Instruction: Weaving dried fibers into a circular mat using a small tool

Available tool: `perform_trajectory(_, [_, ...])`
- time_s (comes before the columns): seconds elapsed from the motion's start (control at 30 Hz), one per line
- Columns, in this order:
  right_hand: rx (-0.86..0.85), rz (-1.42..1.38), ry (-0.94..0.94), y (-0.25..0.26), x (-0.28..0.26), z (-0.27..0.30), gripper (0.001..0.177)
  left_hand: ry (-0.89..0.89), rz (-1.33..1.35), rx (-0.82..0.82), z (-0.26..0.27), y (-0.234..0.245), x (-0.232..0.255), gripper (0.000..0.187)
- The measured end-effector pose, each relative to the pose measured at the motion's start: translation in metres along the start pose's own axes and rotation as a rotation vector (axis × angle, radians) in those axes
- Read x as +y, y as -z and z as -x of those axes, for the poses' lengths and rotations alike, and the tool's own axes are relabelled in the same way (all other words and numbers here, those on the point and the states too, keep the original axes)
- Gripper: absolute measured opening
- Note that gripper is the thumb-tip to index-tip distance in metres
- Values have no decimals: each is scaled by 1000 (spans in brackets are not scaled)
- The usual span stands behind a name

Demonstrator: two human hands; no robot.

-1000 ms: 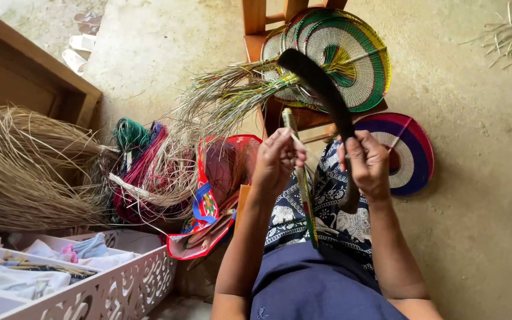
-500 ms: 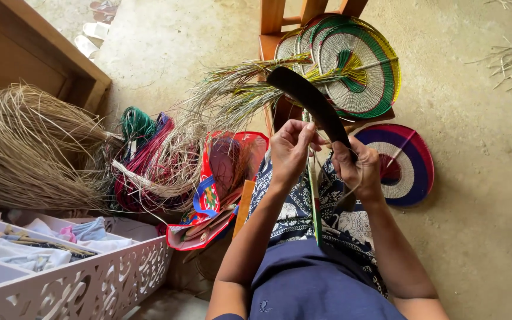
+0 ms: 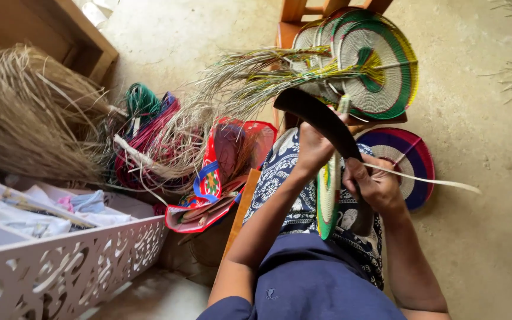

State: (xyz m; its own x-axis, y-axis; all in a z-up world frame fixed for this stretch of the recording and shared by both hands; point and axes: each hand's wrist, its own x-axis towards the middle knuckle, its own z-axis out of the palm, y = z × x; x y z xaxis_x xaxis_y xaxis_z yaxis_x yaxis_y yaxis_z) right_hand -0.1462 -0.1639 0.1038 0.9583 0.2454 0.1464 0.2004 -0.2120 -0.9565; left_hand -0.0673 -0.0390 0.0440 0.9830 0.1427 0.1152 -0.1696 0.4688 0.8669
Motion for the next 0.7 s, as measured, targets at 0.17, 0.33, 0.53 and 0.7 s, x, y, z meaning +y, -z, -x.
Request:
perform_trajectory(0.17, [-230, 131, 103, -18, -59, -12, 40, 33, -10, 39, -8, 3, -17, 19])
perform_trajectory(0.33, [-264, 549, 323, -49, -100, -57, 28, 66, 185, 106, -20, 4, -79, 18])
perform_trajectory(0.53, [-497, 1105, -34, -87, -89, -144, 22, -10, 616, -33, -42, -7, -91, 85])
perform_trajectory(0.7, [-365, 1035, 7, -75, -89, -152, 42, 59, 483, 13, -26, -5, -41, 48])
